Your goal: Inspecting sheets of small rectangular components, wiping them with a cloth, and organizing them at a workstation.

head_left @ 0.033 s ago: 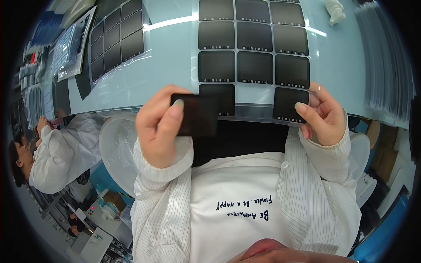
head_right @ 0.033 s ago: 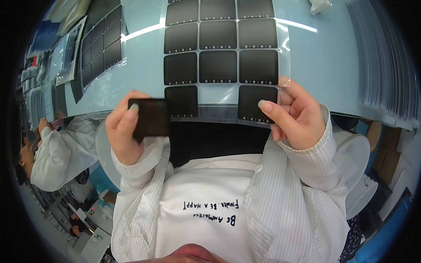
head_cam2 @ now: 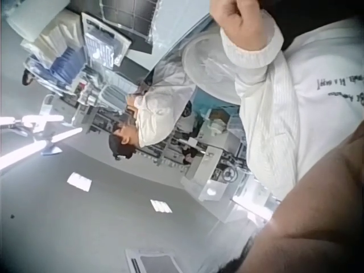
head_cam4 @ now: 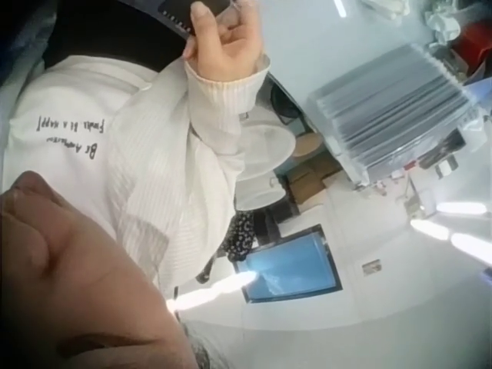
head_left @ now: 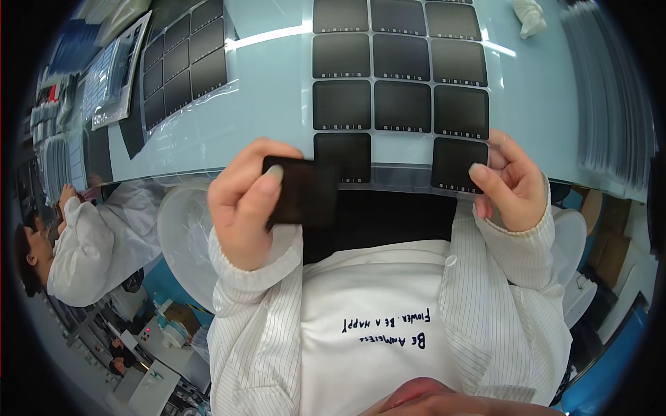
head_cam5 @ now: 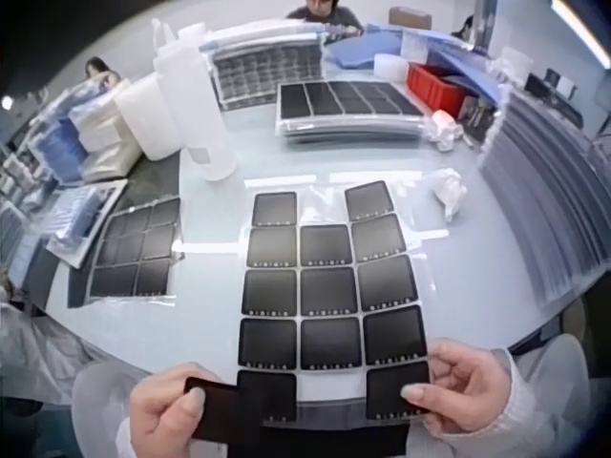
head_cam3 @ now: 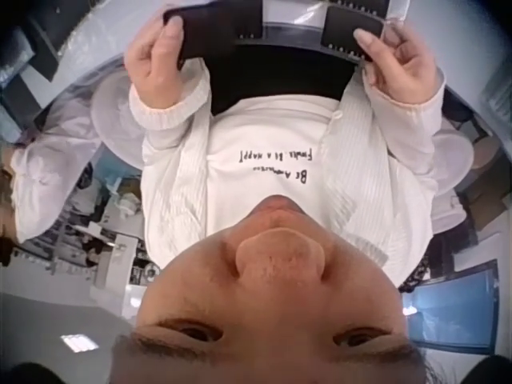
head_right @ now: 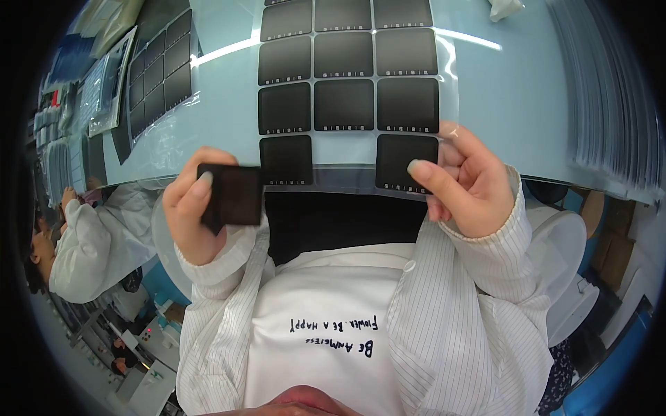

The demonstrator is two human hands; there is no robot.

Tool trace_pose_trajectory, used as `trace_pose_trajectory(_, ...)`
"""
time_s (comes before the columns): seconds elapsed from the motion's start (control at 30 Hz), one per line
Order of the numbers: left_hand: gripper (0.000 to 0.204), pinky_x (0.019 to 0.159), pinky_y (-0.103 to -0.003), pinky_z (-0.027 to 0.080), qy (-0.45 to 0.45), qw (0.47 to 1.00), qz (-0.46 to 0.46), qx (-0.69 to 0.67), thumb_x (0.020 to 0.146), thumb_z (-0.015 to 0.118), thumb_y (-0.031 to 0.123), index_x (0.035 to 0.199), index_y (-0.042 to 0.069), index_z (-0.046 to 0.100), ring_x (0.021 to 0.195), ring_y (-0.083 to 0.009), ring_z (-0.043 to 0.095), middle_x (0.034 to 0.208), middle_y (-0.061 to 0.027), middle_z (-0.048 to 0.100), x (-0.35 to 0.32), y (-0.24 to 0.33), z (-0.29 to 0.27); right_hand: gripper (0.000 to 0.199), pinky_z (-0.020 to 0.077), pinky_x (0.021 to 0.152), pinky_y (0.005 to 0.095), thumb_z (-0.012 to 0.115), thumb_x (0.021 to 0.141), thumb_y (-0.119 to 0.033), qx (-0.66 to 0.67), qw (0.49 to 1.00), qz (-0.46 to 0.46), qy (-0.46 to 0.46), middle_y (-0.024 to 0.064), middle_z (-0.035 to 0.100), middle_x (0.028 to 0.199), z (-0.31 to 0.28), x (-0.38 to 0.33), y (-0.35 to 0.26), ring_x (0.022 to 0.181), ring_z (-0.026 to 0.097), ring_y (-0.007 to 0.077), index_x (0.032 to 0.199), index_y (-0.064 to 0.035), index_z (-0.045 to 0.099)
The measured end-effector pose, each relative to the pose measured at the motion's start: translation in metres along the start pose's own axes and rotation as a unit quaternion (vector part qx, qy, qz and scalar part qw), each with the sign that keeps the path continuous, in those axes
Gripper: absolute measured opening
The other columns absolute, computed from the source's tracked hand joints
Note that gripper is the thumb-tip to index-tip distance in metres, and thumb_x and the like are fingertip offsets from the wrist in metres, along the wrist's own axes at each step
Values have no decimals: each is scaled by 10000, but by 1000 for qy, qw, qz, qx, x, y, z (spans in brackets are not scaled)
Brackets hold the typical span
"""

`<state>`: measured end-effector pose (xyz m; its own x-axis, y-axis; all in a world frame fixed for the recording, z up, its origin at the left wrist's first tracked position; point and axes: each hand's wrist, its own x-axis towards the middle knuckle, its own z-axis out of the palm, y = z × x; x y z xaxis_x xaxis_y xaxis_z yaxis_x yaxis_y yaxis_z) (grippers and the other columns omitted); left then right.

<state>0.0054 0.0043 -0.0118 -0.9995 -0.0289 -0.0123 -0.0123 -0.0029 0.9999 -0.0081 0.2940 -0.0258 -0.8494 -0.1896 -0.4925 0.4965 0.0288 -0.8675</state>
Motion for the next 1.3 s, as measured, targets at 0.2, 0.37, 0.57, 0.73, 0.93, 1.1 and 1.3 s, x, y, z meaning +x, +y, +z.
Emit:
trace_pose_trajectory(0.2, 334, 664, -278, 409, 23, 926, -104, -361, 802, 425, 231, 770, -59, 587, 719, -204, 514, 909, -225, 593, -14, -18, -12, 1018, 521, 569, 237, 779, 617, 61, 93, 986, -118, -72, 154, 569, 1120, 10, -12, 20, 732, 633, 178, 1427, -24, 169)
trace_pose_trajectory(0.37, 275, 577, -262, 321, -26, 859, -132, -494, 790, 429, 248, 671, 25, 539, 641, -162, 384, 723, -129, 518, -14, -24, -7, 965, 549, 651, 282, 733, 684, 85, 35, 970, -238, -2, 124, 564, 1000, 47, -8, 40, 768, 617, 171, 1415, 11, 107)
trace_pose_trajectory(0.57, 371, 565, -244, 284, -24, 895, -125, -428, 831, 482, 395, 850, 26, 495, 619, -125, 331, 745, -70, 455, -18, -13, 5, 595, 556, 573, 298, 612, 802, 51, 124, 968, -201, 86, 149, 585, 930, 68, -2, 41, 655, 650, 231, 1304, 27, 294)
trace_pose_trajectory(0.73, 334, 574, -189, 313, 34, 998, -48, 5, 798, 662, 196, 1005, -10, 501, 679, -67, 369, 761, -27, 415, -29, 0, 13, 368, 547, 774, 344, 530, 895, -42, 109, 982, -152, -31, 222, 584, 1109, 62, -12, 26, 897, 653, 273, 1226, 49, 399)
trace_pose_trajectory(0.93, 385, 490, -279, 381, -2, 922, -45, 385, 739, 758, 292, 730, 24, 482, 519, -172, 429, 579, -64, 450, -26, 2, 21, 383, 537, 813, 375, 476, 926, -67, 190, 970, -86, -121, 280, 560, 1146, 69, -17, 16, 1003, 618, 345, 1273, 58, 371)
trace_pose_trajectory(1.1, 456, 484, -318, 393, -15, 877, -33, 479, 765, 715, 409, 764, 10, 495, 509, -227, 476, 572, -81, 475, -33, -5, 15, 382, 541, 804, 389, 464, 929, -78, 196, 962, -146, -118, 288, 562, 1137, 72, -23, 20, 997, 617, 359, 1282, 36, 374)
trace_pose_trajectory(1.3, 447, 473, -328, 386, 7, 869, -13, 494, 770, 708, 398, 828, -15, 546, 497, -239, 475, 556, -80, 466, -46, -3, 15, 381, 494, 884, 429, 430, 938, -80, 156, 962, -158, -158, 287, 543, 1165, 67, -26, 27, 1046, 591, 362, 1300, 8, 349)
